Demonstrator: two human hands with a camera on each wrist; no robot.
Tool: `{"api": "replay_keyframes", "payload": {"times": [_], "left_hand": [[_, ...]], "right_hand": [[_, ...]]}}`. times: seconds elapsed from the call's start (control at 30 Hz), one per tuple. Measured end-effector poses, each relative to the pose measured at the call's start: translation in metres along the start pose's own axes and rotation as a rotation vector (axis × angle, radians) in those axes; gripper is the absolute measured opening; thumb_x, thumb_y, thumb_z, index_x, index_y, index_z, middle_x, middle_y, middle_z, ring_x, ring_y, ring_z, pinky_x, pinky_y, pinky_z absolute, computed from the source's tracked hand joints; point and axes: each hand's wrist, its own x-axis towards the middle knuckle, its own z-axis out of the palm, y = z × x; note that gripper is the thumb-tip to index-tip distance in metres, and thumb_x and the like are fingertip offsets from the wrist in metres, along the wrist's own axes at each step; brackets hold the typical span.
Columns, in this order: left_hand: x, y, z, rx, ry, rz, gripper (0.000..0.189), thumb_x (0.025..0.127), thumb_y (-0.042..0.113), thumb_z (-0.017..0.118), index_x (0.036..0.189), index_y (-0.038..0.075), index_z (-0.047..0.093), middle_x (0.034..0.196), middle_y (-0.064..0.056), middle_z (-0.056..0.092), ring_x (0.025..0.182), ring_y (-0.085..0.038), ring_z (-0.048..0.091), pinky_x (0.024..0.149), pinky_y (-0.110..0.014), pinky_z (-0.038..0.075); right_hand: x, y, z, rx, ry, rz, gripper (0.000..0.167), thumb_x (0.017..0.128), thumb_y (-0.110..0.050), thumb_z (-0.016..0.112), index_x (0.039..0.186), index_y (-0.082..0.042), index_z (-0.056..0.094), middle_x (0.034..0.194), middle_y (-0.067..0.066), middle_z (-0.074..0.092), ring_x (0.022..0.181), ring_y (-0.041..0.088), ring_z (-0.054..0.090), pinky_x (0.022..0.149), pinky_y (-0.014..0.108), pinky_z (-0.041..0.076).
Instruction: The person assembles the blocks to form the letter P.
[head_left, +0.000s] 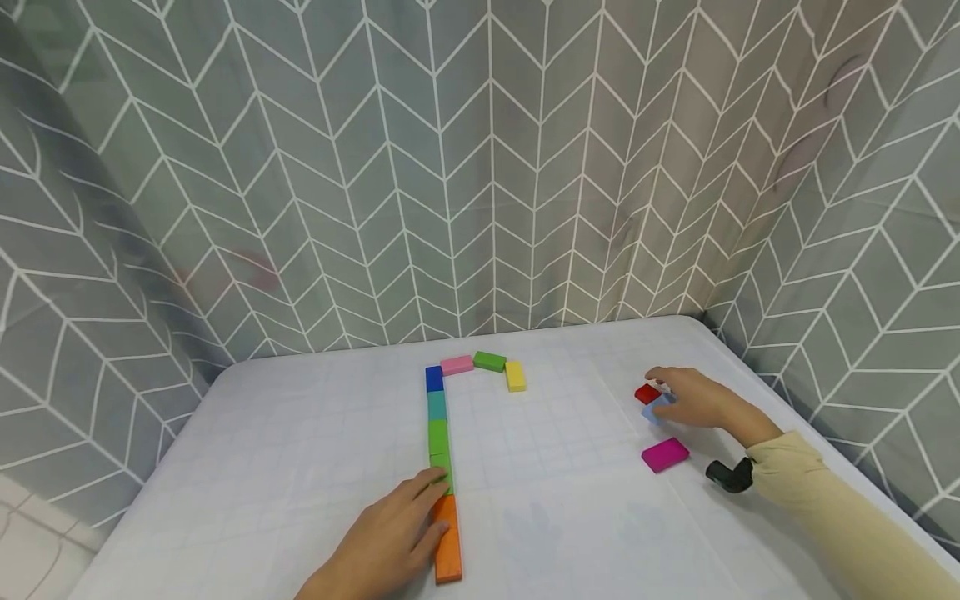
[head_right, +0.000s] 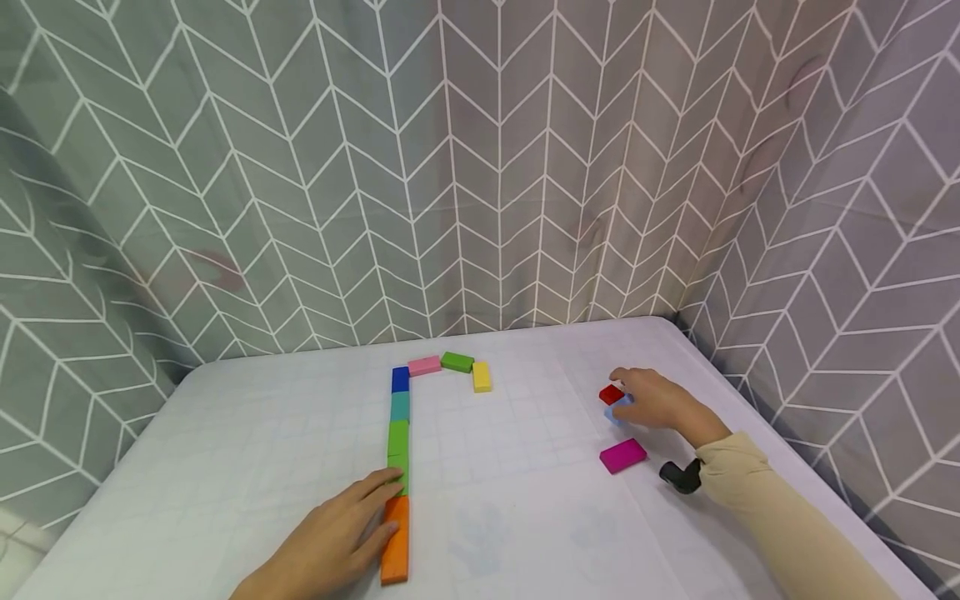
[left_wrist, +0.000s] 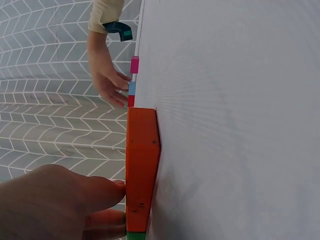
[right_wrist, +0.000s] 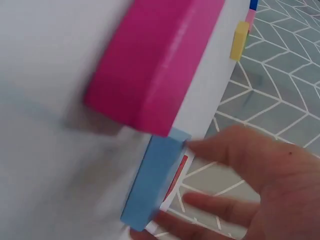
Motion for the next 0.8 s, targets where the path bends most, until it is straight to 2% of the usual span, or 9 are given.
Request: {"api": "replay_keyframes", "payload": {"times": [0.07, 0.13, 0.27, 0.37, 0.47, 0.6, 0.7, 0.8], "left_hand": [[0.0, 0.0, 0.0, 0.003, 0.006, 0.006, 0.051, 0.101, 0.033, 0.068, 0.142, 0.003, 0.061, 0.151, -0.008, 0.051, 0.128, -0.026, 0.058, 0.101, -0.049, 0.053], [-0.001, 0.0, 0.0, 0.005, 0.014, 0.012, 0.05, 0.102, 0.032, 0.068, 0.142, 0.003, 0.061, 0.15, -0.008, 0.052, 0.128, -0.026, 0.057, 0.101, -0.048, 0.053], [-0.002, 0.0, -0.001, 0.003, 0.021, 0.017, 0.05, 0.102, 0.03, 0.068, 0.143, 0.003, 0.061, 0.15, -0.007, 0.052, 0.129, -0.024, 0.057, 0.102, -0.046, 0.052], [-0.001, 0.0, 0.0, 0.005, 0.023, 0.02, 0.05, 0.102, 0.031, 0.068, 0.143, 0.003, 0.061, 0.15, -0.007, 0.052, 0.128, -0.024, 0.057, 0.102, -0.046, 0.053], [-0.001, 0.0, 0.001, 0.006, 0.022, 0.019, 0.05, 0.102, 0.031, 0.068, 0.143, 0.004, 0.061, 0.15, -0.006, 0.052, 0.128, -0.023, 0.057, 0.101, -0.046, 0.053], [-0.001, 0.0, 0.001, 0.001, 0.022, 0.017, 0.05, 0.102, 0.031, 0.068, 0.144, 0.004, 0.06, 0.151, -0.006, 0.051, 0.129, -0.023, 0.057, 0.102, -0.046, 0.053], [-0.002, -0.001, 0.001, 0.0, 0.027, 0.017, 0.05, 0.102, 0.031, 0.068, 0.144, 0.004, 0.06, 0.152, -0.007, 0.051, 0.13, -0.024, 0.057, 0.102, -0.046, 0.053], [-0.002, -0.001, 0.002, -0.011, 0.028, 0.013, 0.05, 0.102, 0.031, 0.068, 0.144, 0.004, 0.06, 0.152, -0.007, 0.051, 0.13, -0.024, 0.057, 0.102, -0.046, 0.052]], "right_hand": [[-0.004, 0.0, 0.003, -0.007, 0.005, 0.041, 0.059, 0.086, -0.022, 0.085, 0.126, 0.012, 0.059, 0.111, 0.021, 0.067, 0.1, 0.038, 0.064, 0.087, 0.056, 0.056], [-0.007, -0.002, 0.005, 0.005, 0.003, 0.071, 0.06, 0.083, -0.023, 0.088, 0.122, 0.012, 0.059, 0.106, 0.018, 0.067, 0.094, 0.034, 0.063, 0.084, 0.054, 0.057], [-0.012, -0.009, 0.01, 0.022, 0.013, 0.069, 0.048, 0.081, -0.012, 0.088, 0.114, 0.009, 0.061, 0.101, 0.014, 0.064, 0.085, 0.027, 0.059, 0.078, 0.047, 0.059], [-0.015, -0.015, 0.013, 0.01, 0.033, 0.048, 0.037, 0.081, -0.007, 0.086, 0.109, 0.003, 0.064, 0.099, 0.009, 0.063, 0.083, 0.023, 0.057, 0.073, 0.041, 0.057], [-0.019, -0.022, 0.016, -0.01, 0.035, -0.009, 0.032, 0.081, -0.008, 0.087, 0.106, -0.005, 0.067, 0.095, 0.001, 0.062, 0.084, 0.02, 0.057, 0.071, 0.036, 0.054], [-0.017, -0.038, 0.018, -0.024, 0.056, -0.143, 0.027, 0.082, -0.008, 0.088, 0.104, -0.009, 0.072, 0.096, -0.005, 0.063, 0.088, 0.018, 0.061, 0.075, 0.036, 0.057], [-0.002, -0.058, 0.02, -0.03, 0.094, -0.265, 0.027, 0.083, -0.004, 0.087, 0.107, -0.008, 0.075, 0.104, -0.003, 0.066, 0.096, 0.021, 0.064, 0.083, 0.042, 0.058], [0.024, -0.081, 0.024, -0.025, 0.11, -0.353, 0.029, 0.084, 0.001, 0.085, 0.11, -0.008, 0.075, 0.11, 0.0, 0.069, 0.103, 0.024, 0.063, 0.09, 0.045, 0.057]]}}
